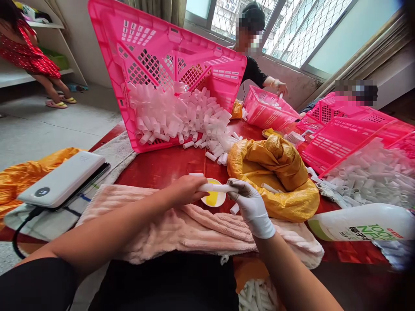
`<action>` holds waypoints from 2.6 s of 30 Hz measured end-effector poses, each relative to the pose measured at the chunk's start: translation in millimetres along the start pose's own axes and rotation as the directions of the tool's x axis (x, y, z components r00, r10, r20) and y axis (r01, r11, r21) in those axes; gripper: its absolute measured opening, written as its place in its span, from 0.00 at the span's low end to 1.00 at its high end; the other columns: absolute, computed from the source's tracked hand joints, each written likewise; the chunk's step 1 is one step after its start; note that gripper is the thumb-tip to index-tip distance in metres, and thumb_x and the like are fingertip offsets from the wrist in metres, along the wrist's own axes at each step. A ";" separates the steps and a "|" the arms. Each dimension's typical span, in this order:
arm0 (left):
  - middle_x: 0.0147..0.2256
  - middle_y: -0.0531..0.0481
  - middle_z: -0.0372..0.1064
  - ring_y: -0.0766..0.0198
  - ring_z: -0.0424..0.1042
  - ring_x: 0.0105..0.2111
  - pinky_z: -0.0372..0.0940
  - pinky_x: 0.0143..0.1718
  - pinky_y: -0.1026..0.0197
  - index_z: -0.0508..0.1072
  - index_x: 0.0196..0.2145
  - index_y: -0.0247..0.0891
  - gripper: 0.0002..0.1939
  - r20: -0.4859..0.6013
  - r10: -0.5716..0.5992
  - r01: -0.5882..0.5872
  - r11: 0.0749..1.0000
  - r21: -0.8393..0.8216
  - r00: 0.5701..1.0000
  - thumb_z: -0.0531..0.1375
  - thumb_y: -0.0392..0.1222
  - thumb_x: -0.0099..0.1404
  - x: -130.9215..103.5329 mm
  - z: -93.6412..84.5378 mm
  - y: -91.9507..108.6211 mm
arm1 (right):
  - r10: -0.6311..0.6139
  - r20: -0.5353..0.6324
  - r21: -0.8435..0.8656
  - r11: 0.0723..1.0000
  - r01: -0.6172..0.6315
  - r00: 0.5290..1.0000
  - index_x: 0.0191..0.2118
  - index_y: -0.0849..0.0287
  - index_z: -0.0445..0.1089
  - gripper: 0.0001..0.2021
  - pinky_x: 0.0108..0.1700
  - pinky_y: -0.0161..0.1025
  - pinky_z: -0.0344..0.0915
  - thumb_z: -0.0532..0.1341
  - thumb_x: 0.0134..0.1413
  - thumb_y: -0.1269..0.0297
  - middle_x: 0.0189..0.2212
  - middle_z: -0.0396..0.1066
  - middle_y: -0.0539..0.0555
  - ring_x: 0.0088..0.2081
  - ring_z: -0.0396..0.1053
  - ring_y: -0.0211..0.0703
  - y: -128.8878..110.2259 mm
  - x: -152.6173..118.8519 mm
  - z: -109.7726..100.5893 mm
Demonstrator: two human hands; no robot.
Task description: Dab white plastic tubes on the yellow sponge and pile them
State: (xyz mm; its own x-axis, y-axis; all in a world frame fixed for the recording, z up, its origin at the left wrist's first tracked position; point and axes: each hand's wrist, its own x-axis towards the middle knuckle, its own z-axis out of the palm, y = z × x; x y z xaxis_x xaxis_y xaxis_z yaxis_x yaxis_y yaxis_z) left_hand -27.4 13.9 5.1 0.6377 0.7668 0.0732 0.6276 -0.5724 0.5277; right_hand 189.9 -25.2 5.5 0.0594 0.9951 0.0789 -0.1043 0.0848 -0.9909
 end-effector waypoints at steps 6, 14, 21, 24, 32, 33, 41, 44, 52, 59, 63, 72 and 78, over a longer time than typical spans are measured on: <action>0.32 0.49 0.71 0.63 0.69 0.31 0.58 0.31 0.64 0.71 0.35 0.37 0.10 0.029 0.021 -0.022 0.999 0.026 0.999 0.57 0.47 0.63 1.1 2.9 2.4 | -0.045 0.033 -0.081 0.996 0.047 0.998 0.30 0.54 0.76 0.13 0.50 0.44 0.69 0.73 0.32 0.63 0.36 0.76 0.51 0.41 0.72 0.43 -2.3 2.3 -0.2; 0.33 0.49 0.72 0.63 0.70 0.33 0.60 0.34 0.64 0.70 0.35 0.38 0.12 -0.018 0.059 -0.055 0.981 0.188 0.998 0.54 0.49 0.66 2.1 6.4 3.2 | 0.144 0.049 -0.092 0.986 -0.139 0.988 0.36 0.58 0.76 0.19 0.42 0.45 0.73 0.73 0.34 0.58 0.37 0.76 0.55 0.37 0.73 0.45 -0.8 4.9 -5.9; 0.31 0.45 0.72 0.59 0.71 0.32 0.61 0.33 0.60 0.71 0.36 0.35 0.13 -0.001 0.000 0.000 0.942 0.336 1.000 0.49 0.44 0.67 1.7 16.2 21.3 | -0.076 0.062 -0.095 0.992 0.082 0.995 0.31 0.56 0.74 0.12 0.43 0.42 0.72 0.69 0.43 0.54 0.33 0.75 0.52 0.37 0.73 0.41 -8.1 4.7 30.5; 0.30 0.43 0.72 0.56 0.72 0.33 0.62 0.34 0.58 0.71 0.38 0.34 0.13 -0.018 -0.053 0.056 0.928 0.369 0.998 0.49 0.40 0.67 3.0 17.5 31.4 | 0.117 -0.132 0.324 0.943 -0.069 0.984 0.28 0.56 0.67 0.16 0.24 0.32 0.66 0.68 0.42 0.49 0.15 0.64 0.42 0.17 0.61 0.30 -16.4 20.3 47.5; 0.33 0.47 0.73 0.61 0.71 0.32 0.63 0.32 0.63 0.71 0.36 0.37 0.12 0.126 -0.067 0.067 0.998 0.006 0.990 0.54 0.47 0.65 2.8 10.1 39.1 | 0.103 0.138 0.403 0.903 -0.151 0.985 0.26 0.55 0.61 0.19 0.11 0.29 0.44 0.66 0.46 0.46 0.07 0.40 0.35 0.08 0.38 0.27 -22.2 25.9 63.2; 0.33 0.48 0.73 0.63 0.70 0.31 0.63 0.32 0.64 0.71 0.35 0.37 0.11 0.170 -0.022 0.035 0.997 -0.070 0.985 0.55 0.46 0.65 0.4 10.0 41.2 | 0.093 0.147 0.379 0.914 -0.143 0.985 0.26 0.55 0.62 0.20 0.11 0.29 0.43 0.66 0.44 0.44 0.07 0.40 0.35 0.08 0.37 0.28 -24.8 18.0 62.3; 0.40 0.47 0.72 0.63 0.70 0.40 0.63 0.43 0.64 0.73 0.43 0.39 0.12 0.146 0.099 -0.117 0.986 0.118 0.984 0.52 0.36 0.65 0.3 -14.3 21.6 | -0.070 -0.561 -0.156 0.987 -0.022 0.825 0.35 0.42 0.69 0.08 0.17 0.41 0.60 0.65 0.48 0.51 0.14 0.52 0.45 0.14 0.54 0.36 -46.9 -130.3 -51.9; 0.44 0.42 0.72 0.57 0.70 0.44 0.64 0.43 0.61 0.71 0.48 0.37 0.15 0.103 -0.138 0.097 0.939 0.331 0.985 0.53 0.38 0.63 25.7 -30.1 -3.1 | 0.038 -0.762 -0.185 0.944 -0.274 0.647 0.38 0.45 0.68 0.16 0.26 0.50 0.69 0.66 0.42 0.48 0.22 0.63 0.49 0.21 0.65 0.43 -8.5 -182.7 -124.9; 0.42 0.38 0.74 0.55 0.73 0.40 0.65 0.41 0.60 0.73 0.43 0.30 0.16 0.308 -0.369 0.180 0.847 0.501 0.877 0.53 0.31 0.58 65.8 -35.6 -8.5 | -0.297 -0.177 -0.822 0.569 0.025 0.938 0.43 0.58 0.73 0.13 0.50 0.51 0.69 0.56 0.56 0.59 0.43 0.74 0.60 0.45 0.71 0.52 20.8 -122.3 -128.1; 0.41 0.38 0.74 0.52 0.74 0.40 0.66 0.38 0.58 0.73 0.39 0.35 0.13 0.319 -0.323 0.176 0.894 0.412 0.891 0.54 0.37 0.57 35.7 -30.3 -3.6 | 0.005 0.526 -0.845 0.115 0.522 0.850 0.39 0.55 0.75 0.09 0.45 0.45 0.67 0.59 0.54 0.70 0.41 0.71 0.58 0.42 0.68 0.48 -1.4 -7.9 -52.7; 0.42 0.40 0.74 0.53 0.74 0.40 0.65 0.36 0.60 0.71 0.42 0.37 0.14 0.299 -0.302 0.193 0.919 0.344 0.905 0.52 0.39 0.59 26.1 -13.7 -4.6 | -0.087 0.329 -0.871 0.356 0.338 0.940 0.38 0.57 0.70 0.07 0.39 0.39 0.66 0.58 0.52 0.69 0.31 0.70 0.53 0.33 0.68 0.42 0.7 -12.1 -45.0; 0.32 0.47 0.72 0.60 0.70 0.31 0.60 0.31 0.62 0.66 0.34 0.39 0.11 0.111 -0.282 0.267 0.954 0.135 0.953 0.49 0.47 0.63 12.1 0.2 -15.0 | 0.070 0.039 -0.631 0.775 -0.030 0.997 0.43 0.58 0.66 0.13 0.41 0.42 0.68 0.57 0.56 0.56 0.36 0.72 0.54 0.36 0.70 0.43 34.5 -34.2 -42.4; 0.28 0.51 0.67 0.62 0.66 0.28 0.59 0.31 0.62 0.63 0.30 0.39 0.11 0.095 -0.254 0.259 0.965 -0.043 0.963 0.50 0.49 0.61 8.8 2.6 -25.4 | 0.078 0.083 -0.680 0.734 -0.001 0.994 0.43 0.58 0.66 0.13 0.46 0.44 0.67 0.56 0.57 0.55 0.39 0.72 0.55 0.41 0.70 0.45 33.6 -35.8 -40.7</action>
State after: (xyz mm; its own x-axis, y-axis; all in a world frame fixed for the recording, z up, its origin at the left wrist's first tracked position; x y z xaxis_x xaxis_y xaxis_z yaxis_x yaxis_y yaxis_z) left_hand -36.6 34.4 -9.8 0.4968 0.8559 -0.1438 0.7516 -0.3414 0.5644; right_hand 224.7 -60.0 -35.0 -0.0312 0.9995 0.0104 0.5982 0.0270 -0.8009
